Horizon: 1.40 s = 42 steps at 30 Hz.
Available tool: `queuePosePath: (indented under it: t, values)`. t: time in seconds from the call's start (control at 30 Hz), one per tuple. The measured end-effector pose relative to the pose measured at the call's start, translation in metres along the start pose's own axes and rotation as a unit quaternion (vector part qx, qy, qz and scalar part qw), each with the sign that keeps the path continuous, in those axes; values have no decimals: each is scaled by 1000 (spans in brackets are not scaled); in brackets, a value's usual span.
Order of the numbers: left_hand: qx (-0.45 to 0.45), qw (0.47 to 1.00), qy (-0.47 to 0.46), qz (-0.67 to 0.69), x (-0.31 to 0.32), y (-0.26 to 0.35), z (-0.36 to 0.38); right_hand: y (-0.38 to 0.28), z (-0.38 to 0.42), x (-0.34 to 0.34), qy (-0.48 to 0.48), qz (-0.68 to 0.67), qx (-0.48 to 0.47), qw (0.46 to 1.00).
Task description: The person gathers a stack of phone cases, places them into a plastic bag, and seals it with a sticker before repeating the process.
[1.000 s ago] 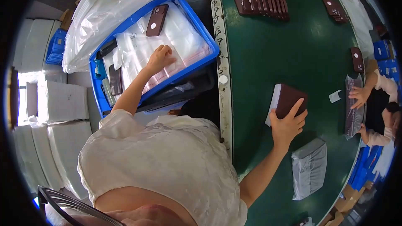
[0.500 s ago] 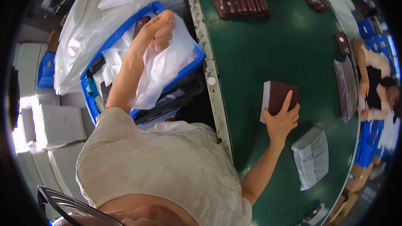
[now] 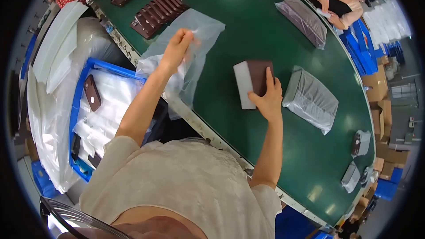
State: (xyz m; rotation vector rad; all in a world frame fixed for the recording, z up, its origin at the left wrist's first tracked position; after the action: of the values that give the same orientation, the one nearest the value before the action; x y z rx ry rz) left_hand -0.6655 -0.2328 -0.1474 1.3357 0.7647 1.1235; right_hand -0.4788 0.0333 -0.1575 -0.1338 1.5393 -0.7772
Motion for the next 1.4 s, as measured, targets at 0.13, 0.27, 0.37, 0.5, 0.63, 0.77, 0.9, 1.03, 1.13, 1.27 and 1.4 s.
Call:
queuePosePath:
  t: [0.13,0.27,0.37,0.5,0.63,0.77,0.9,1.03,1.13,1.27,1.4]
  values:
    - [41,990,-11,-132,-2,-39,0,16,5,-19,-47,-334,22,941]
    - [38,984,-46,-167,25,-51,-4,-17,35,-45,-138,-549,-46,823]
    - [61,979,-77,-180,46,-57,-17,-46,37,-41,-234,-539,-123,800]
    - [65,966,-86,-235,53,-15,-6,-50,31,-5,-124,-224,-134,957]
    - [238,912,-63,-329,65,-11,2,-65,32,13,96,149,-175,969]
    - [250,848,-89,-458,98,0,28,-84,21,40,54,108,-239,963]
    - [291,841,-78,-449,103,-22,65,-57,-43,105,115,83,-270,952]
    - [371,769,66,-516,66,-22,118,-75,-46,87,123,72,-200,969]
    - [268,725,156,-614,17,-54,136,-89,-59,87,94,81,-150,981]
    - [199,793,71,-571,-24,-95,132,-110,-112,91,52,85,-145,984]
    - [180,812,21,-554,-26,-87,141,-124,-145,96,63,102,-177,977]
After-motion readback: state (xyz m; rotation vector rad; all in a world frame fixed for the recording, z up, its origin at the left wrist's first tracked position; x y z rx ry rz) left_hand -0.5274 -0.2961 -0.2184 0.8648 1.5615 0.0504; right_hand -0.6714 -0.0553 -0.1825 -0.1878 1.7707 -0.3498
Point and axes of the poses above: each hand's wrist, its own z-axis away from the middle knuckle, its own x-axis out of the palm, y = z × x, the point moved 1 cm from there along -z, towards the middle knuckle, and after that the axes turned 1 degree about -y, right-handed, at the moved point
